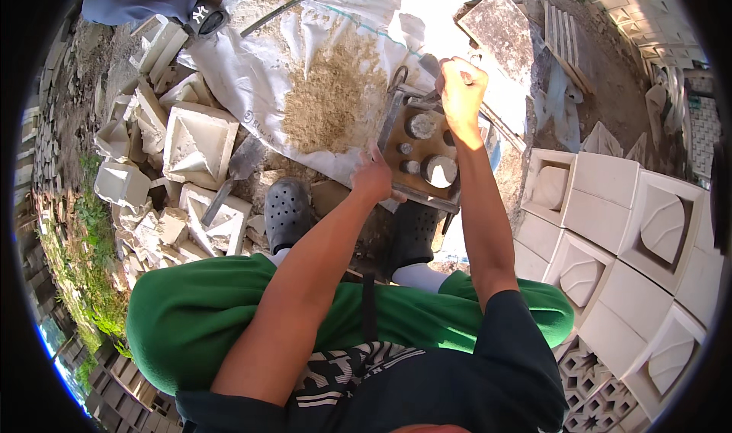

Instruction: The person scrapes and levels the material inside a wooden mold using a small hand scraper.

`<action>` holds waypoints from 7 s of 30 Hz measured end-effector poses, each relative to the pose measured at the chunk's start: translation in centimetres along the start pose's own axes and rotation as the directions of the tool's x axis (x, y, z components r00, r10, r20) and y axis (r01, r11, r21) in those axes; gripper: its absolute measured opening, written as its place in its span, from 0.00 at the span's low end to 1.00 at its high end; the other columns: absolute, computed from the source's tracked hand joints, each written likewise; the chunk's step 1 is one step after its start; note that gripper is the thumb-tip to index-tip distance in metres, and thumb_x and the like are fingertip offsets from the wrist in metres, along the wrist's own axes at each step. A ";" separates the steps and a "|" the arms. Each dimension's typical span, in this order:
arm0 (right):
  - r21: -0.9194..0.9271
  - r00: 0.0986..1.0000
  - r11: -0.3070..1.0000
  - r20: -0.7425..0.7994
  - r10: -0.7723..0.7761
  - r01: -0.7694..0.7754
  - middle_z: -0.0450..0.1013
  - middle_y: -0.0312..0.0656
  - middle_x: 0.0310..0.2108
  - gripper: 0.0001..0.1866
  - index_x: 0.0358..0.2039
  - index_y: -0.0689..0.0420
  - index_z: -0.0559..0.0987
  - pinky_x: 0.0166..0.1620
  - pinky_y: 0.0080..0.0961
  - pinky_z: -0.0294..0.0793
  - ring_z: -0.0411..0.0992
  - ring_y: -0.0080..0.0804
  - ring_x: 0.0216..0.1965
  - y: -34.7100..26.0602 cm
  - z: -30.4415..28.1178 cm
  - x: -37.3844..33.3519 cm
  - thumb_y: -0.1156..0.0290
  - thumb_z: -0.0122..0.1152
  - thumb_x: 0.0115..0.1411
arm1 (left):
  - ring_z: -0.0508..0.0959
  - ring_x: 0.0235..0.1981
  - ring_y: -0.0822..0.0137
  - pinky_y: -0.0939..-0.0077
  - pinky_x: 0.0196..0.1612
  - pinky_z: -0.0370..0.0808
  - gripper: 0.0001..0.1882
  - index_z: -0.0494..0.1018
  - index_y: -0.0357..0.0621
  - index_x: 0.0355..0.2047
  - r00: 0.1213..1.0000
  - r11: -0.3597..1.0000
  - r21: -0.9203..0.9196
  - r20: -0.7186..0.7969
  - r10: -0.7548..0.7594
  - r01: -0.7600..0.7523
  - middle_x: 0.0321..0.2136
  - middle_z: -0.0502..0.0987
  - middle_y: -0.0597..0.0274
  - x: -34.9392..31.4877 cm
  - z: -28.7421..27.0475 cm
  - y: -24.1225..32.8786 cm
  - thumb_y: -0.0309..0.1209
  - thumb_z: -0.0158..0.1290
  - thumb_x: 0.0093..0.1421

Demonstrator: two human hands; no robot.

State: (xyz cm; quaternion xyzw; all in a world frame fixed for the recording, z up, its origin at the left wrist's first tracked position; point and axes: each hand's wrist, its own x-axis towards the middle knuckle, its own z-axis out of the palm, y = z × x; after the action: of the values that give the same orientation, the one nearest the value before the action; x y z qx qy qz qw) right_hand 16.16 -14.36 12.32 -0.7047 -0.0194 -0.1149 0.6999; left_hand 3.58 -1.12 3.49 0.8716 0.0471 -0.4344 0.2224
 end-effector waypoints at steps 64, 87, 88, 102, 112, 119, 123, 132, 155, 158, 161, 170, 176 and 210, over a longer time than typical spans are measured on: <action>0.158 0.987 0.987 0.161 0.014 -0.040 0.61 0.36 0.13 0.12 0.17 0.63 0.68 0.16 0.20 0.56 0.58 0.21 0.13 -0.2 -1.4 -0.1 0.82 0.50 0.57 | 0.68 0.55 0.38 0.47 0.52 0.69 0.78 0.31 0.39 0.67 0.994 0.997 -0.081 -0.104 -0.018 0.010 0.62 0.54 0.36 -0.9 0.7 0.3 0.48 0.75 0.27; 0.028 0.965 0.966 -0.053 -0.256 0.258 0.54 0.34 0.10 0.15 0.13 0.58 0.61 0.14 0.20 0.50 0.52 0.21 0.10 1.3 -2.1 -0.9 0.80 0.47 0.56 | 0.67 0.55 0.37 0.45 0.52 0.68 0.78 0.29 0.38 0.67 0.993 0.997 -0.080 -0.121 -0.019 0.009 0.59 0.58 0.35 -0.6 0.6 -0.4 0.47 0.76 0.28; 0.185 0.978 0.961 -0.066 -0.197 0.206 0.55 0.34 0.10 0.15 0.13 0.58 0.61 0.14 0.21 0.50 0.53 0.21 0.11 -0.7 -1.0 -1.8 0.79 0.46 0.56 | 0.66 0.56 0.37 0.46 0.52 0.68 0.78 0.30 0.39 0.67 0.994 0.995 -0.098 -0.102 -0.037 0.027 0.61 0.55 0.36 -0.8 0.4 -0.8 0.46 0.76 0.28; 0.173 0.981 0.966 -0.018 -0.193 0.193 0.58 0.29 0.13 0.11 0.14 0.63 0.66 0.18 0.18 0.52 0.55 0.13 0.15 -0.7 -2.0 -1.2 0.83 0.50 0.52 | 0.65 0.57 0.37 0.47 0.55 0.68 0.79 0.27 0.38 0.67 0.998 0.997 -0.072 -0.069 0.001 -0.006 0.58 0.58 0.37 -0.6 -0.1 -0.2 0.49 0.75 0.29; -0.111 0.992 0.986 -0.029 -0.125 0.121 0.56 0.29 0.12 0.16 0.12 0.59 0.60 0.19 0.18 0.48 0.52 0.14 0.15 2.3 -5.9 0.1 0.84 0.49 0.53 | 0.64 0.59 0.38 0.48 0.56 0.67 0.79 0.27 0.39 0.67 1.000 0.999 -0.034 -0.022 -0.010 0.009 0.61 0.54 0.37 -0.7 -0.2 1.0 0.51 0.74 0.30; -0.017 0.975 0.977 -0.058 -0.214 0.214 0.55 0.34 0.10 0.16 0.12 0.60 0.61 0.14 0.22 0.50 0.51 0.20 0.10 0.3 -7.4 -0.7 0.82 0.46 0.56 | 0.64 0.59 0.40 0.49 0.57 0.67 0.79 0.26 0.38 0.66 0.998 0.999 0.021 -0.043 -0.040 0.040 0.64 0.51 0.38 -0.4 0.1 0.8 0.52 0.74 0.31; 0.128 0.962 0.956 -0.107 -0.252 0.264 0.55 0.35 0.09 0.16 0.12 0.61 0.61 0.13 0.23 0.52 0.53 0.20 0.10 -1.2 -8.2 -2.2 0.79 0.47 0.57 | 0.63 0.60 0.40 0.48 0.58 0.66 0.79 0.25 0.38 0.66 0.998 0.998 0.031 -0.016 -0.059 0.059 0.64 0.50 0.37 -0.5 0.0 0.4 0.52 0.73 0.32; 0.002 0.956 0.971 -0.175 -0.236 0.240 0.53 0.35 0.08 0.18 0.11 0.59 0.60 0.13 0.22 0.51 0.49 0.21 0.09 0.1 -11.2 -2.8 0.79 0.47 0.57 | 0.62 0.60 0.37 0.48 0.58 0.66 0.79 0.23 0.38 0.66 0.999 0.999 0.034 -0.044 -0.018 0.020 0.64 0.49 0.35 -0.5 0.2 0.6 0.52 0.73 0.33; -0.056 0.989 0.988 0.003 -0.146 0.146 0.55 0.35 0.09 0.17 0.12 0.59 0.60 0.15 0.23 0.50 0.51 0.21 0.10 1.4 -11.9 -1.1 0.80 0.47 0.57 | 0.57 0.62 0.32 0.49 0.63 0.59 0.84 0.18 0.31 0.63 1.000 1.000 0.016 0.002 0.012 -0.012 0.62 0.42 0.19 0.7 0.6 0.1 0.55 0.74 0.29; 0.146 0.984 0.974 0.009 -0.178 0.175 0.54 0.33 0.09 0.17 0.11 0.59 0.61 0.15 0.22 0.50 0.51 0.20 0.10 -0.5 -11.5 -1.5 0.79 0.47 0.57 | 0.57 0.62 0.31 0.49 0.63 0.59 0.84 0.19 0.30 0.63 1.000 1.000 0.004 0.025 0.010 -0.010 0.62 0.41 0.17 0.3 -0.1 0.0 0.56 0.73 0.29; -0.102 0.993 0.989 0.044 -0.107 0.111 0.54 0.33 0.09 0.18 0.11 0.59 0.61 0.14 0.21 0.49 0.52 0.19 0.10 1.0 -11.3 -0.9 0.79 0.47 0.57 | 0.58 0.61 0.29 0.50 0.62 0.61 0.84 0.20 0.29 0.63 0.998 0.998 0.007 -0.021 0.059 -0.059 0.61 0.42 0.17 1.3 1.2 -0.8 0.57 0.73 0.29; -0.003 0.999 0.999 0.012 0.034 -0.034 0.58 0.34 0.12 0.17 0.14 0.56 0.62 0.17 0.22 0.54 0.53 0.22 0.13 -0.5 -9.3 -1.3 0.75 0.50 0.59 | 0.65 0.58 0.39 0.51 0.57 0.67 0.80 0.24 0.34 0.65 0.999 0.998 0.053 -0.045 -0.024 0.026 0.61 0.54 0.36 -0.1 0.2 0.4 0.54 0.73 0.31; 0.073 0.952 0.996 -0.296 0.077 -0.057 0.55 0.31 0.10 0.18 0.12 0.57 0.67 0.17 0.24 0.52 0.52 0.21 0.10 -0.9 -7.7 -1.3 0.74 0.54 0.59 | 0.64 0.59 0.39 0.51 0.58 0.66 0.80 0.23 0.34 0.65 0.998 0.998 0.052 -0.045 -0.031 0.033 0.62 0.53 0.36 0.3 0.5 0.1 0.54 0.73 0.32; -0.017 0.923 1.000 -0.386 -0.004 -0.003 0.61 0.34 0.10 0.15 0.12 0.59 0.68 0.17 0.20 0.53 0.57 0.19 0.12 -1.2 -4.6 -2.6 0.80 0.52 0.55 | 0.60 0.59 0.29 0.49 0.61 0.61 0.84 0.19 0.30 0.63 1.000 0.998 0.056 -0.012 -0.013 0.014 0.62 0.44 0.20 0.3 0.2 0.1 0.58 0.73 0.28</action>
State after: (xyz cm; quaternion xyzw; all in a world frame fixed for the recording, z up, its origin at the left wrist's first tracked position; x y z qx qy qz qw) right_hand 12.83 -18.52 12.99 -0.6744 0.1195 -0.2516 0.6838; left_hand 3.65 -1.34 3.24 0.8795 0.0422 -0.4322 0.1947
